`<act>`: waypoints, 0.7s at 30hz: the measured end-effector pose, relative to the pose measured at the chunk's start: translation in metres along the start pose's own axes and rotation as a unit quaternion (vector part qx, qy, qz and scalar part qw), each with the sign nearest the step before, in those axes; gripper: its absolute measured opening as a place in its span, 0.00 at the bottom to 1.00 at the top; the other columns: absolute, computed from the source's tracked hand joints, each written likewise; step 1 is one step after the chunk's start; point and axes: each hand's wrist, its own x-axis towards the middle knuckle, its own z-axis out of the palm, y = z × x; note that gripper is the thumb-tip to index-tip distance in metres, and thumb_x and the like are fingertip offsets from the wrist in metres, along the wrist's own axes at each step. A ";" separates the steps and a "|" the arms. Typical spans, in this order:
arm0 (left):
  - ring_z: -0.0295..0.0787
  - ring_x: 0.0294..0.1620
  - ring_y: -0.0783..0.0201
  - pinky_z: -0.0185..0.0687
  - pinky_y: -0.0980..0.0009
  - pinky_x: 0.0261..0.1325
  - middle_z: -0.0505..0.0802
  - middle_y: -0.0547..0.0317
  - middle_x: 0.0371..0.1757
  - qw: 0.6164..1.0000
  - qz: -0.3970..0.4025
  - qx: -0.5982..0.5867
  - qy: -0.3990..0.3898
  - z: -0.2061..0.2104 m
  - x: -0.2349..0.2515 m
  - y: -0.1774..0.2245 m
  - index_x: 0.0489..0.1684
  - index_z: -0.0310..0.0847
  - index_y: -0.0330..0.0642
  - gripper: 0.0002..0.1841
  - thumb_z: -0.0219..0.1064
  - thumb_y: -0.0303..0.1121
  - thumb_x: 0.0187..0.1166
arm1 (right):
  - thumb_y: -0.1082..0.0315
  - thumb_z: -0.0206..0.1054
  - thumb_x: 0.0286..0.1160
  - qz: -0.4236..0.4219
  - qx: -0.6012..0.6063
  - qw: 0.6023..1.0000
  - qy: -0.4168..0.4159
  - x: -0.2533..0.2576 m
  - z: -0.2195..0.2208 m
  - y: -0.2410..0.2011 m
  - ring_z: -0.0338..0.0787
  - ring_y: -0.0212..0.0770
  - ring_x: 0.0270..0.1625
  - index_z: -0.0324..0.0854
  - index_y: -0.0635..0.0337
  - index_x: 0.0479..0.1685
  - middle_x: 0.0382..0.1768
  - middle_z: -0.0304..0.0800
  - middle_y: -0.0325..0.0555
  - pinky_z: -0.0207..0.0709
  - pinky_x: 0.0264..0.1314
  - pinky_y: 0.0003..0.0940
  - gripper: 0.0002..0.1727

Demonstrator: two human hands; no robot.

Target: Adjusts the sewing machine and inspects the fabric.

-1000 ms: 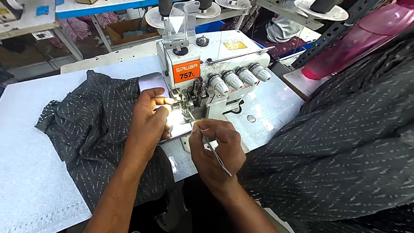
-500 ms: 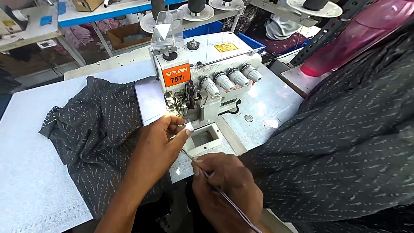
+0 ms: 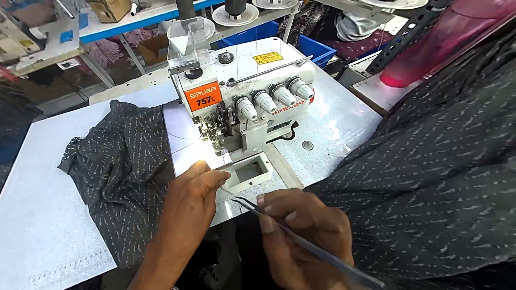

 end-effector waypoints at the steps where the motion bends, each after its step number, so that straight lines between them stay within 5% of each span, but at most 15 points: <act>1: 0.74 0.25 0.81 0.71 0.81 0.26 0.80 0.78 0.27 1.000 0.005 0.007 0.006 0.000 -0.001 0.000 0.41 0.97 0.61 0.13 0.62 0.37 0.80 | 0.62 0.68 0.81 0.012 0.012 1.000 0.005 0.003 -0.004 0.001 0.94 0.38 0.45 0.77 0.45 0.47 0.37 0.89 0.34 0.94 0.48 0.37 0.05; 5: 0.77 0.27 0.78 0.74 0.79 0.26 0.82 0.75 0.28 0.999 0.035 0.029 0.002 0.000 -0.007 0.003 0.40 0.97 0.58 0.15 0.60 0.32 0.80 | 0.59 0.50 0.92 0.074 0.011 0.997 -0.003 0.012 -0.013 0.016 0.88 0.32 0.30 0.82 0.48 0.45 0.33 0.86 0.35 0.88 0.32 0.30 0.14; 7: 0.81 0.28 0.76 0.77 0.77 0.26 0.84 0.72 0.29 0.998 0.053 0.036 0.001 0.006 -0.012 0.010 0.40 0.97 0.57 0.16 0.59 0.30 0.80 | 0.63 0.53 0.88 0.122 -0.039 0.991 -0.033 0.016 -0.011 0.024 0.78 0.26 0.24 0.87 0.51 0.48 0.34 0.83 0.33 0.74 0.23 0.23 0.14; 10: 0.82 0.26 0.69 0.80 0.72 0.24 0.85 0.66 0.29 0.996 0.080 0.024 -0.018 0.011 -0.021 0.020 0.41 0.97 0.53 0.16 0.58 0.27 0.79 | 0.59 0.62 0.83 0.169 -0.099 0.973 -0.119 0.027 -0.004 0.032 0.80 0.24 0.24 0.90 0.50 0.55 0.36 0.89 0.29 0.76 0.21 0.24 0.14; 15: 0.82 0.25 0.66 0.79 0.71 0.22 0.83 0.61 0.30 0.991 0.117 -0.003 -0.059 0.025 -0.045 0.031 0.40 0.94 0.51 0.14 0.60 0.24 0.77 | 0.56 0.66 0.83 0.235 -0.057 0.943 -0.228 0.038 0.008 0.042 0.83 0.24 0.23 0.92 0.46 0.52 0.27 0.90 0.24 0.79 0.22 0.23 0.12; 21: 0.83 0.27 0.68 0.80 0.74 0.25 0.85 0.63 0.31 0.992 0.115 -0.029 -0.046 0.029 -0.047 0.025 0.42 0.95 0.51 0.16 0.58 0.24 0.78 | 0.67 0.62 0.75 0.226 -0.069 0.958 -0.160 0.035 0.019 0.046 0.75 0.25 0.14 0.92 0.47 0.46 0.17 0.81 0.27 0.69 0.13 0.23 0.12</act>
